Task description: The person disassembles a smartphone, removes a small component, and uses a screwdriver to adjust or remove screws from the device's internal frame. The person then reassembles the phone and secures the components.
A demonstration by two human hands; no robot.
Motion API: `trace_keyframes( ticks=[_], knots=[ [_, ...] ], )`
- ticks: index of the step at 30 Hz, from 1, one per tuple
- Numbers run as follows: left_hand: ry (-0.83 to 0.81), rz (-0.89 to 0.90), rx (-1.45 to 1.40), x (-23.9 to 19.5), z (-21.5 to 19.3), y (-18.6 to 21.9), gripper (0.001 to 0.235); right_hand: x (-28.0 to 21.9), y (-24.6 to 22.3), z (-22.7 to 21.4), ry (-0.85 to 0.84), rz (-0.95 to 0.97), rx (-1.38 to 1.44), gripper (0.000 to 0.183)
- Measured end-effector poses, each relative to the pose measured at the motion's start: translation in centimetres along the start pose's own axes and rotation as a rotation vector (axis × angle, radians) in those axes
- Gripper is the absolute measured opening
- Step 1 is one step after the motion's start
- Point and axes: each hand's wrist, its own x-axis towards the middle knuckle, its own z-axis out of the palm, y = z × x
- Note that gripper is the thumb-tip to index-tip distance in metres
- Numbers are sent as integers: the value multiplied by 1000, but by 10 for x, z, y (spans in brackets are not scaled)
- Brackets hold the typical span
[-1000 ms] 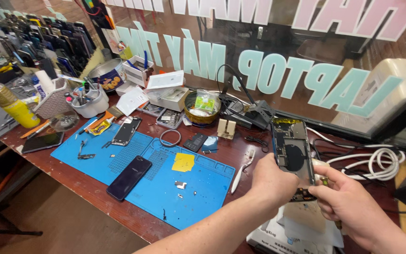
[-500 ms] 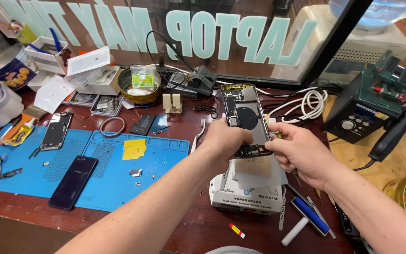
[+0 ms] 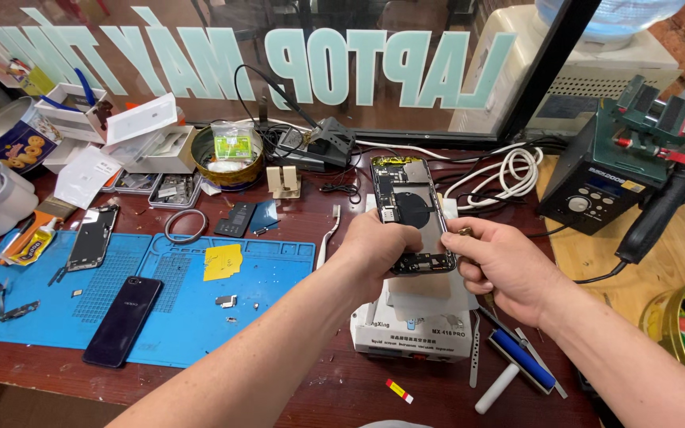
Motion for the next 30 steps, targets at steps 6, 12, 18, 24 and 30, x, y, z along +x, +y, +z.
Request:
trace_keyframes(
  ticks=[6, 12, 18, 24, 30],
  knots=[
    [-1, -21, -44, -5, -6, 6, 23, 6, -3, 2, -26, -12, 28, 21],
    [71, 26, -30, -10, -10, 7, 26, 8, -10, 9, -88, -13, -3, 26],
    [67, 71, -46, -13, -20, 16, 28, 5, -21, 12, -152, -33, -101, 31],
    [37, 84, -89, -17, -14, 19, 29, -2, -21, 12, -166, -92, -69, 34],
    [12, 43, -121, -18, -3, 14, 27, -6, -15, 11, -123, -120, -25, 37]
  ],
)
